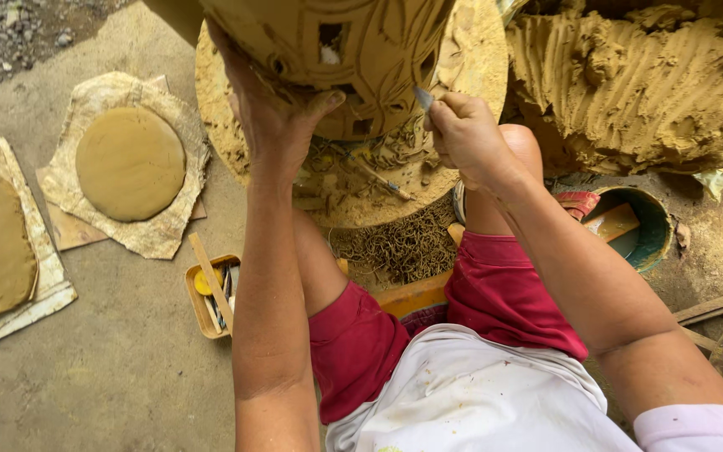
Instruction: The person carves decorative floral and geometric patterns into a large clay vessel using a small metal carving tool, removing excess clay by hand.
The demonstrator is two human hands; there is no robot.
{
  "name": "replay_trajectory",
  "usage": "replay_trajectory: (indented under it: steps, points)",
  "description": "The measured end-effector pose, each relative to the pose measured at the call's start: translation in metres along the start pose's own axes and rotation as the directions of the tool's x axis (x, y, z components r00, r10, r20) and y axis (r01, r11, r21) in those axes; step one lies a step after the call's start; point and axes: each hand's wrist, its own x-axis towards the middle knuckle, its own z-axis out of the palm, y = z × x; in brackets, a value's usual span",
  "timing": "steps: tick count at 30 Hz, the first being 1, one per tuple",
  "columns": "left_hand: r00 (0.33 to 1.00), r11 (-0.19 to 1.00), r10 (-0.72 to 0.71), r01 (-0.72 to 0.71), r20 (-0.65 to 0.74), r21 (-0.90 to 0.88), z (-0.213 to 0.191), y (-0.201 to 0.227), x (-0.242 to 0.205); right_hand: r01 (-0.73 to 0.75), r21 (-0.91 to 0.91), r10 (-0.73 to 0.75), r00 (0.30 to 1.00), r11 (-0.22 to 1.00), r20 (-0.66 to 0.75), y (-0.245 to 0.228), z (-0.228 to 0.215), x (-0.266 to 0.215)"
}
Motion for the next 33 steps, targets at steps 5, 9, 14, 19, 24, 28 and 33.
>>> replay_trajectory:
  steps: [5,9,14,19,24,28,33]
  points:
    - [1.0,1.0,-0.025,0.025,0.006,-0.004,0.0,0.002,0.001,-0.057,0.027,0.056,0.998,0.998,0.029,0.002,-0.002,0.008]
    - [1.0,1.0,0.002,-0.002,-0.007,0.01,0.0,-0.001,0.002,-0.052,0.037,0.05,0.998,0.998,0.031,0.001,0.001,0.007]
    - [1.0,1.0,-0.017,0.017,0.003,0.011,-0.001,-0.003,0.001,-0.052,0.072,0.049,0.998,0.996,0.044,-0.001,-0.001,0.004]
    - [0.999,0.999,-0.032,0.032,-0.001,0.005,0.002,-0.004,0.001,-0.06,0.059,0.056,0.997,0.996,0.053,-0.004,0.0,0.004]
    - [1.0,1.0,-0.017,0.017,0.001,-0.007,0.002,-0.004,-0.001,-0.091,0.019,0.09,0.996,0.996,0.027,-0.009,0.002,0.006]
    - [0.999,0.997,-0.039,0.037,0.036,0.065,-0.001,-0.001,0.001,-0.085,-0.051,0.086,0.996,0.995,0.017,-0.012,0.004,0.014]
    - [1.0,0.997,-0.007,0.007,0.005,0.081,-0.006,0.003,0.0,-0.06,-0.146,0.066,0.997,0.987,0.035,-0.013,0.015,0.029]
